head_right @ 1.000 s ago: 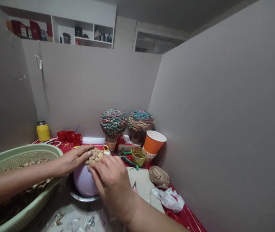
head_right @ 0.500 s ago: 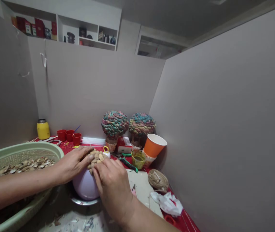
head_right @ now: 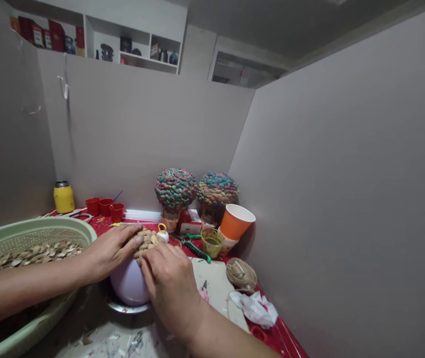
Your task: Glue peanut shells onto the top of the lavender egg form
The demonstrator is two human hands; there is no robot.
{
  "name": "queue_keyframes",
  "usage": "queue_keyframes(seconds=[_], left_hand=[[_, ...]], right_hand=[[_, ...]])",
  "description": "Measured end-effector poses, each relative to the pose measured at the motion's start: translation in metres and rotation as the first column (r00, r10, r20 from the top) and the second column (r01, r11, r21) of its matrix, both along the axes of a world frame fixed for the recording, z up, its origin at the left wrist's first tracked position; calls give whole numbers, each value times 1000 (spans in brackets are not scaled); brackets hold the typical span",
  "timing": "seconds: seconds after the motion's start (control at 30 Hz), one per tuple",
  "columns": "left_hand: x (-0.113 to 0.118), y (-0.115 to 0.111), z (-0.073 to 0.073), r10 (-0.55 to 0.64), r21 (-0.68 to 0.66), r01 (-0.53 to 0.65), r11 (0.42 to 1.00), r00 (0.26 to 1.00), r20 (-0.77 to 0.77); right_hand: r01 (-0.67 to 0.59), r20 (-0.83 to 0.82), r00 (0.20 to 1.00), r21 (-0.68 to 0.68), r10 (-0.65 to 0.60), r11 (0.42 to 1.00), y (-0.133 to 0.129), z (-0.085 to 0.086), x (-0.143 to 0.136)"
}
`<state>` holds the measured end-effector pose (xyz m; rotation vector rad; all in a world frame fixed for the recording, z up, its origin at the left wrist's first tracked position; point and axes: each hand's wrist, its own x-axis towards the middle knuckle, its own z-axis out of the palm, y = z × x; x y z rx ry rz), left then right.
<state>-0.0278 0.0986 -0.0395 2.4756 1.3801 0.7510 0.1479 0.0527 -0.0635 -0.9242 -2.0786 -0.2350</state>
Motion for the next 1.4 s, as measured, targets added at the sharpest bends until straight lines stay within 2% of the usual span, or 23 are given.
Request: queue_keyframes(seconds=[0.23,0.43,0.67,0.8,1.0,1.23,1.3,1.4], left_hand=[[-3,-2,2,-19,-23,18,1000,1000,-20],[-4,-5,1,-47,-56,46,997,999,-24],[-6,-3,1,-50,-87,50,995,999,4],[-6,-5,4,-56,-102,57,993,998,14],[-5,-4,2,-50,-114,51,992,999,15],[-7,-1,-1,-47,-143,51,988,998,33],[-7,-2,0,-46,-153,52,987,998,41],[-7,-3,2,-50,-164,57,985,998,48]], right_hand=[[9,-45,999,-18,-10,1000,1,-1,1],[-39,-104,994,-46,34,998,5,-2,5],[-96,-220,970,41,102,995,0,8,24],[-103,-112,988,67,110,992,-6,1,31],[-95,14,995,44,95,994,-6,-13,24],[-102,-26,994,82,105,991,-9,-4,24],[-90,13,996,108,89,990,-10,-3,25],[-49,160,987,127,28,991,-8,-6,26]])
